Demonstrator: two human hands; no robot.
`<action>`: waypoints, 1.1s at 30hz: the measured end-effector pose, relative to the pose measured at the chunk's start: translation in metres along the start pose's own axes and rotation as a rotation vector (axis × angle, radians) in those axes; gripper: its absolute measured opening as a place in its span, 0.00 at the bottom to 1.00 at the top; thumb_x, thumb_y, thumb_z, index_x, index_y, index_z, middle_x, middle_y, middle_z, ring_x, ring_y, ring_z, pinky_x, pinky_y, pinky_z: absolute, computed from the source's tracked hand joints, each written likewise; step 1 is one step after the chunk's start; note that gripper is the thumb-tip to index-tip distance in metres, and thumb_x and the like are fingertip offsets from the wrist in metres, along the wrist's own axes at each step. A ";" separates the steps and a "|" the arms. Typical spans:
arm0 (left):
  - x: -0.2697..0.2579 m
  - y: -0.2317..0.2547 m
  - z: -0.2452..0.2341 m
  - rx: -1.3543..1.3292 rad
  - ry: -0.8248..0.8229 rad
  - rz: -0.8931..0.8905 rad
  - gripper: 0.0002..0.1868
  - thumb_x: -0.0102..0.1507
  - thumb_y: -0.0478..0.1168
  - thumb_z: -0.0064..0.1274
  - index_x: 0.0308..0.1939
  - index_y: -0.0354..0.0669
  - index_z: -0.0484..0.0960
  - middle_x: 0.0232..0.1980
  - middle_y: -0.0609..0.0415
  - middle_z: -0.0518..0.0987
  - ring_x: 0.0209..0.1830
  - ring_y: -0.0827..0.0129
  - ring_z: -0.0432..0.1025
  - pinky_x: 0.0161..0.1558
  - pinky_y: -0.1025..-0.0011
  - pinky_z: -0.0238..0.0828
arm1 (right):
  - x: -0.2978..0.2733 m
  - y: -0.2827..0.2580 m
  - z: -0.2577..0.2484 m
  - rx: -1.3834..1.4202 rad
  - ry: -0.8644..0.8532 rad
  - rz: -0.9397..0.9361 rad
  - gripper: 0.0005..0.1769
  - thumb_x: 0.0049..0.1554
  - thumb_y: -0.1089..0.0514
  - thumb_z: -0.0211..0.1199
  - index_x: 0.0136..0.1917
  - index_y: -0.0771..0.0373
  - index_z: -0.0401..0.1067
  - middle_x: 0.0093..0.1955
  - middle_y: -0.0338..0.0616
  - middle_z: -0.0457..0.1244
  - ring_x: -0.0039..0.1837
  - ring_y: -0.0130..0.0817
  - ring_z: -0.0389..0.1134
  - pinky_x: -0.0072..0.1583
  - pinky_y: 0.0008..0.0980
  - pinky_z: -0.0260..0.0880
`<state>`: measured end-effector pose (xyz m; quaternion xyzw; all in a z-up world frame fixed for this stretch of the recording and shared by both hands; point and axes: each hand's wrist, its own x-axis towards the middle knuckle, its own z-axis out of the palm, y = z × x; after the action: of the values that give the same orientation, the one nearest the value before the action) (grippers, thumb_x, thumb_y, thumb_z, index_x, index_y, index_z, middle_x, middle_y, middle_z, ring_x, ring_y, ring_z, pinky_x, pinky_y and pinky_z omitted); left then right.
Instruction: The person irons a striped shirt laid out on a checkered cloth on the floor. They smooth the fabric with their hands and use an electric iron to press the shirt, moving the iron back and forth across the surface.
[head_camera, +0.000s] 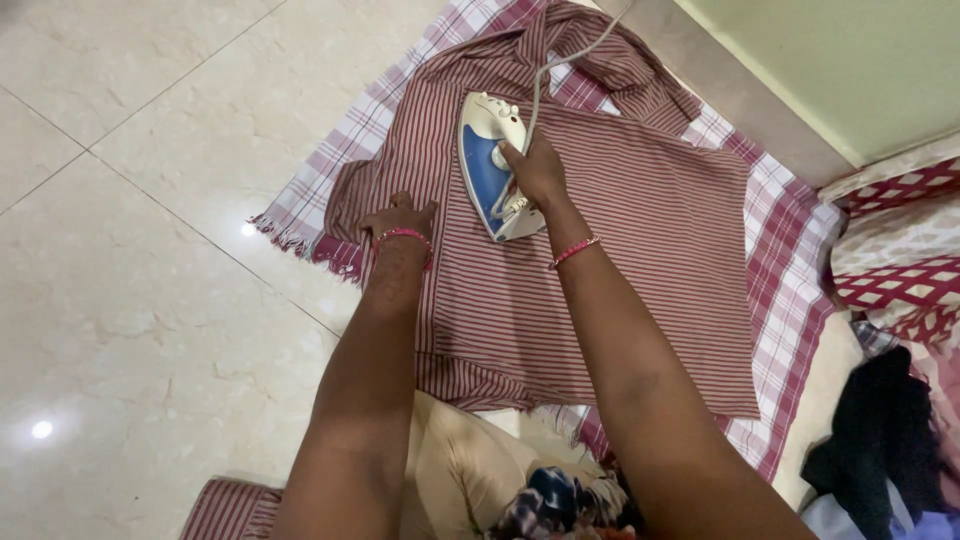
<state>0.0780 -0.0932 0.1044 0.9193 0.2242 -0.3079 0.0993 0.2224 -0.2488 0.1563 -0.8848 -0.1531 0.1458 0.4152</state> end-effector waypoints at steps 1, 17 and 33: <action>0.001 0.000 0.000 0.000 0.003 0.007 0.37 0.70 0.50 0.48 0.80 0.78 0.50 0.83 0.42 0.47 0.67 0.36 0.69 0.64 0.26 0.58 | 0.004 -0.001 0.000 -0.016 0.009 0.003 0.26 0.60 0.48 0.64 0.65 0.66 0.69 0.40 0.45 0.71 0.29 0.33 0.70 0.36 0.35 0.72; 0.003 0.006 0.004 -0.051 -0.134 -0.057 0.70 0.48 0.46 0.79 0.80 0.84 0.42 0.85 0.48 0.29 0.77 0.28 0.51 0.74 0.38 0.51 | -0.030 0.015 -0.016 -0.069 0.058 0.054 0.24 0.59 0.46 0.62 0.61 0.64 0.69 0.41 0.45 0.72 0.31 0.35 0.73 0.40 0.35 0.74; 0.014 0.006 0.018 -0.062 -0.107 -0.059 0.71 0.48 0.47 0.79 0.80 0.87 0.41 0.85 0.44 0.31 0.71 0.40 0.66 0.77 0.40 0.42 | -0.051 0.034 -0.040 0.247 -0.051 0.098 0.24 0.60 0.52 0.64 0.63 0.69 0.67 0.42 0.48 0.70 0.31 0.31 0.69 0.31 0.32 0.70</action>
<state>0.0815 -0.0999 0.0815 0.8910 0.2550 -0.3522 0.1303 0.1968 -0.3172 0.1608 -0.8294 -0.1009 0.2062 0.5093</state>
